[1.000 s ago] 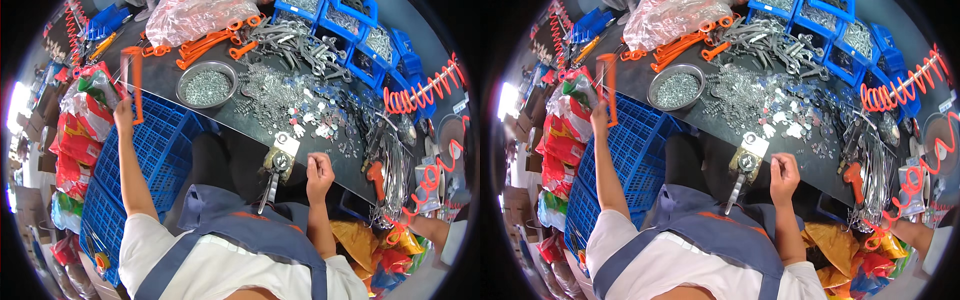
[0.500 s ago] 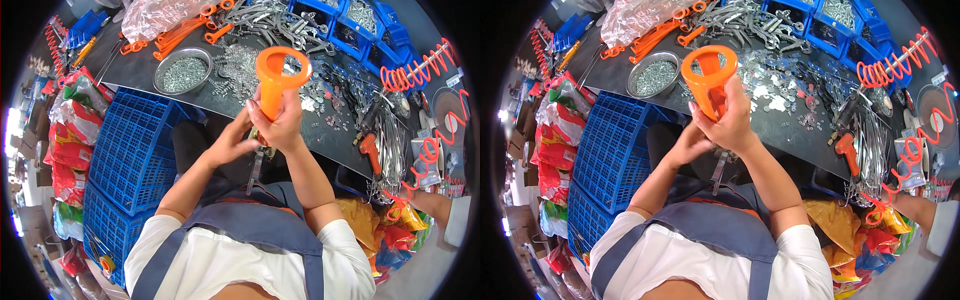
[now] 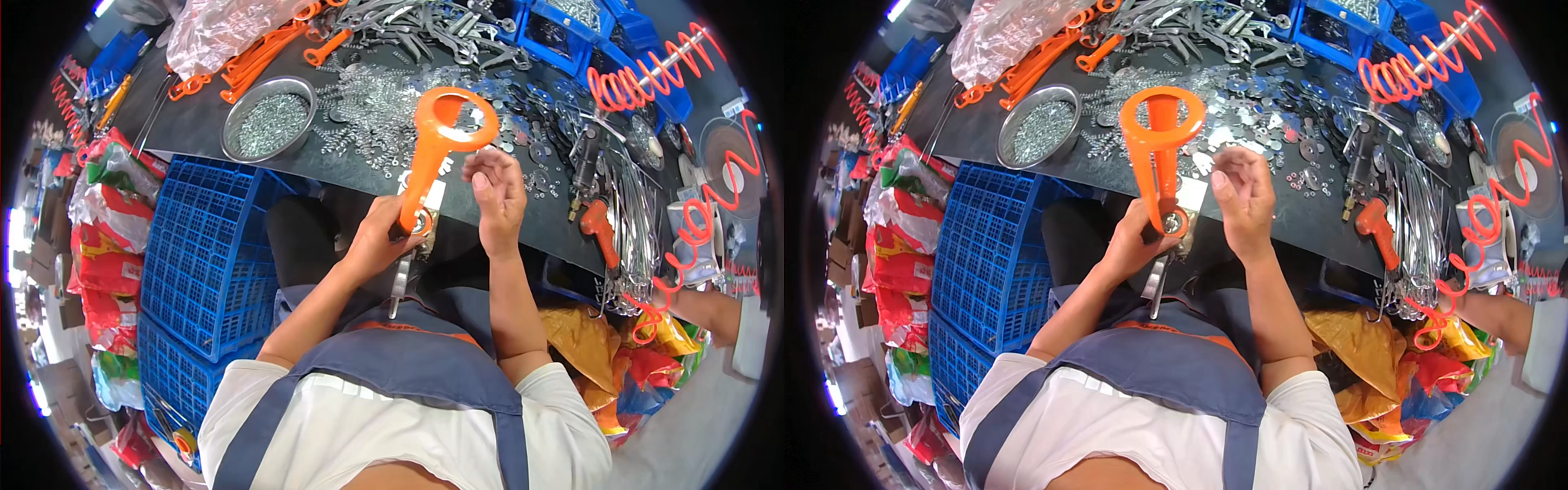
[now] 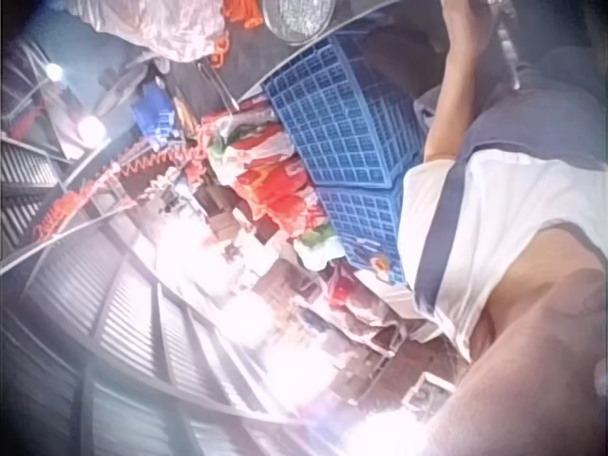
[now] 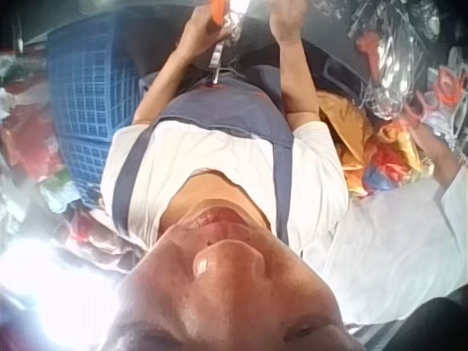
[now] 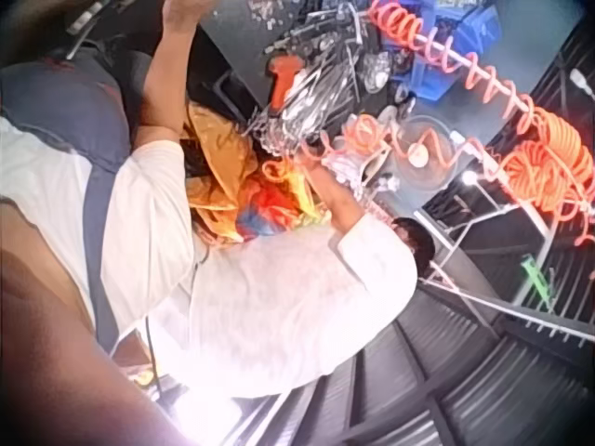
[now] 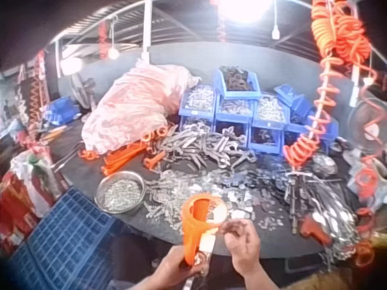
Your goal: Assembling components of manual caulking guns and securing them with screws using a pneumatic power tool.
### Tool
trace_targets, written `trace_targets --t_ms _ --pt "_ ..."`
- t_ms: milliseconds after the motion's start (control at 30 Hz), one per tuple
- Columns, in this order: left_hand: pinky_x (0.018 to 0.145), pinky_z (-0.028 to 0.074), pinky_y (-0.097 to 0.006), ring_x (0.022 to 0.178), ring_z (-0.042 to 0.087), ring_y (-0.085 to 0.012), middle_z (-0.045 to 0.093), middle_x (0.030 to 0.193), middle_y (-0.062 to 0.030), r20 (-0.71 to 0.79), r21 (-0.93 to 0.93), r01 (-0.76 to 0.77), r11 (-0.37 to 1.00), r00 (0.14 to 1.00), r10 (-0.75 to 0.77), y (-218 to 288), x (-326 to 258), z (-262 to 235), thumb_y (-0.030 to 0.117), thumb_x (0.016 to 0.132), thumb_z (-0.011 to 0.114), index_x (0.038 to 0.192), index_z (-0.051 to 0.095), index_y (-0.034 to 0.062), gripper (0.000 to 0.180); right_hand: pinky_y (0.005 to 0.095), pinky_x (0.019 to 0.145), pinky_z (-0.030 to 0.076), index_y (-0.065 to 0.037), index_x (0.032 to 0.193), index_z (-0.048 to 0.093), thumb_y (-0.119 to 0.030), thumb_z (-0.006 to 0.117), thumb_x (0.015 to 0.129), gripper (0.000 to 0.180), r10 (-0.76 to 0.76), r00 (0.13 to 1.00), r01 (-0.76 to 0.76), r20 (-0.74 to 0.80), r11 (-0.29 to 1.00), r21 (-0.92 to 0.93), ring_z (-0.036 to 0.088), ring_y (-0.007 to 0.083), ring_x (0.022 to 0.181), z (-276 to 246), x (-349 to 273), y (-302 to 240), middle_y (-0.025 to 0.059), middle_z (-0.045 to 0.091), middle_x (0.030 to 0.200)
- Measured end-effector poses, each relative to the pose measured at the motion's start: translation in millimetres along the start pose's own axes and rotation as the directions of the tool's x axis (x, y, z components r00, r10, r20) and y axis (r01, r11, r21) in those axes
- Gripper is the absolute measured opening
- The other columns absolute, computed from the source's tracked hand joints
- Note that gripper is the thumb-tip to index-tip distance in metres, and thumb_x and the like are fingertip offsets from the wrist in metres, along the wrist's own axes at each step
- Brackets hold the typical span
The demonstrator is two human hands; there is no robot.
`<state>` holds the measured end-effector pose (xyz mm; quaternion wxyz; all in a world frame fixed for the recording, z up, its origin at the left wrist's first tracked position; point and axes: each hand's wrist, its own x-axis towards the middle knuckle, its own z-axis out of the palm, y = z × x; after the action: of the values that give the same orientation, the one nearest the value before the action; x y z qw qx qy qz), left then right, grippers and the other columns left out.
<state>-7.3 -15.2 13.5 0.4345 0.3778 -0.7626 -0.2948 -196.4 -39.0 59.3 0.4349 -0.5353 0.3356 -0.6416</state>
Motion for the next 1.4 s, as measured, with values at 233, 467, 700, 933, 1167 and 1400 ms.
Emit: trace_targets --t_ms 233,467,700,933,1167,1400 --pt "0.087 0.047 -0.035 0.102 0.059 -0.0267 0.055 0.114 -0.0164 -0.110 0.055 0.095 0.994 0.990 -0.088 -6 -13 14 0.006 0.069 0.078 0.124 0.043 0.0004 0.065 0.0256 0.071 0.048 0.000 0.097 0.059 -0.004 0.061 0.084 0.014 0.061 0.966 -0.169 -0.252 0.884 -0.436 0.058 0.0129 0.080 -77 -7 38 0.0071 0.061 0.091" --pt "0.084 0.049 -0.035 0.099 0.060 -0.0307 0.058 0.110 -0.0155 -0.196 0.035 0.070 0.997 0.979 -0.062 -3 -14 17 0.005 0.064 0.081 0.117 0.047 0.0027 0.063 0.0382 0.073 0.051 -0.002 0.093 0.065 -0.019 0.069 0.076 0.024 -0.093 0.977 -0.203 -0.191 -0.141 -0.969 0.060 0.0323 0.089 -124 43 27 0.0148 0.062 0.098" --pt "0.083 0.050 -0.032 0.099 0.061 -0.0261 0.058 0.110 -0.0137 -0.212 0.003 0.037 0.999 0.977 -0.036 -4 -14 19 0.003 0.064 0.080 0.115 0.049 0.0025 0.060 0.0418 0.074 0.049 0.000 0.083 0.066 -0.025 0.068 0.078 0.025 0.024 0.993 -0.105 -0.111 -0.194 -0.975 0.060 0.0343 0.083 -168 33 35 0.0170 0.062 0.088" --pt "0.084 0.050 -0.032 0.099 0.061 -0.0256 0.058 0.111 -0.0125 -0.221 0.011 0.027 1.000 0.975 -0.024 -1 -14 14 0.002 0.064 0.080 0.113 0.050 0.0038 0.058 0.0265 0.050 0.048 0.000 0.091 0.063 -0.016 0.061 0.088 0.016 0.524 0.845 -0.520 -0.103 0.852 0.066 0.059 0.0144 0.058 -122 6 -10 0.0042 0.059 0.076" --pt "0.084 0.050 -0.031 0.101 0.062 -0.0243 0.061 0.111 -0.0118 -0.227 -0.048 0.014 0.999 0.974 -0.025 0 -10 17 0.004 0.065 0.081 0.114 0.051 0.0055 0.057 0.0215 0.048 0.048 0.000 0.086 0.060 -0.014 0.062 0.088 0.015 0.589 0.807 -0.590 0.046 0.798 0.121 0.061 0.0117 0.057 -39 -26 -9 0.0051 0.061 0.072" --pt "0.086 0.051 -0.032 0.102 0.062 -0.0243 0.062 0.109 -0.0130 -0.244 -0.135 0.085 0.987 0.963 -0.116 -15 -20 21 0.008 0.062 0.084 0.115 0.049 0.0039 0.064 0.0318 0.048 0.044 0.002 0.079 0.061 -0.023 0.066 0.084 0.026 0.411 0.911 -0.339 0.034 0.792 -0.507 0.059 0.0163 0.053 11 -40 34 0.0105 0.058 0.058"
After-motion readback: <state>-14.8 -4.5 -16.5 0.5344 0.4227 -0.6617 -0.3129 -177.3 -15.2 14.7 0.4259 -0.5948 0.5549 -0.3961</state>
